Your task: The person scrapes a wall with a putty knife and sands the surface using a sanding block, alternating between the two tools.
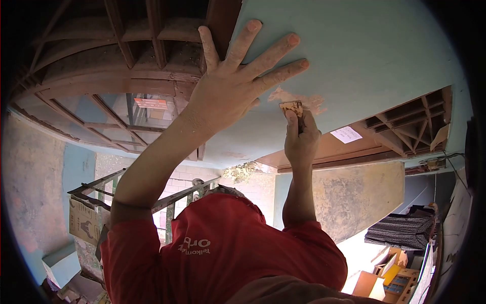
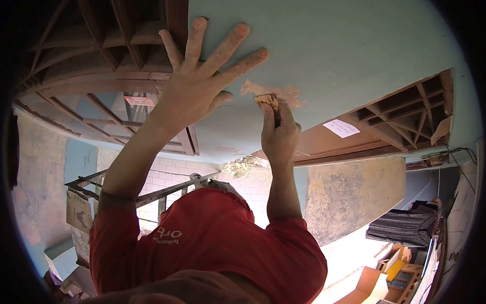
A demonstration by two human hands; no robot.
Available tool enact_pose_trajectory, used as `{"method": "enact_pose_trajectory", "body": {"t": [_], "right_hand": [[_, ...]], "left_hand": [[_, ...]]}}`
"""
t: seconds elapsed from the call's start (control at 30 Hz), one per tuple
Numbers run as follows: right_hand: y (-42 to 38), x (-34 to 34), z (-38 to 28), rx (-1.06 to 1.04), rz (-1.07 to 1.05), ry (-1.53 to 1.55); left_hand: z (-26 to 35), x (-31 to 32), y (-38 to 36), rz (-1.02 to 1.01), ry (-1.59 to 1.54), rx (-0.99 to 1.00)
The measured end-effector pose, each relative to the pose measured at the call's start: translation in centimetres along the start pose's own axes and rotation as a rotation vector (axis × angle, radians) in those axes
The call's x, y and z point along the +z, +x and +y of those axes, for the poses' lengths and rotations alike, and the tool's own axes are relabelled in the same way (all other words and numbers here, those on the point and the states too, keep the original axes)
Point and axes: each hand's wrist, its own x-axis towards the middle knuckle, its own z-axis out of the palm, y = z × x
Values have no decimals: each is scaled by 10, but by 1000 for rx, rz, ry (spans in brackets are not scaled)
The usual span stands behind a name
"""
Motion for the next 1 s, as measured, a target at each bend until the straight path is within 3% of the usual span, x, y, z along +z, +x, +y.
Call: {"method": "enact_pose_trajectory", "body": {"t": [0.17,0.23,0.4,0.57,0.67,0.73,0.83,0.93,1.0], "right_hand": [[3,2,-3,-125,-37,11],[-4,-3,9,75,-8,32],[2,21,-6,-3,78,192],[-7,27,-8,57,48,307],[-19,31,-1,202,40,525],[-27,30,-5,476,-103,988],[-25,27,-31,576,-53,1021],[-17,32,-22,400,6,864],[0,28,-30,347,24,923]], "left_hand": [[-1,-5,-2,-58,-64,-14],[-5,-5,-1,-63,-69,-13],[-1,-6,0,-52,-73,-27],[-2,-8,0,-93,-37,-28],[-4,-7,-1,-99,-73,-28],[-3,-9,-2,-101,-109,-29],[-4,-8,-2,-143,-60,-26],[-4,-7,-3,-111,-73,-11],[-3,-8,-2,-103,-71,-27]]}}
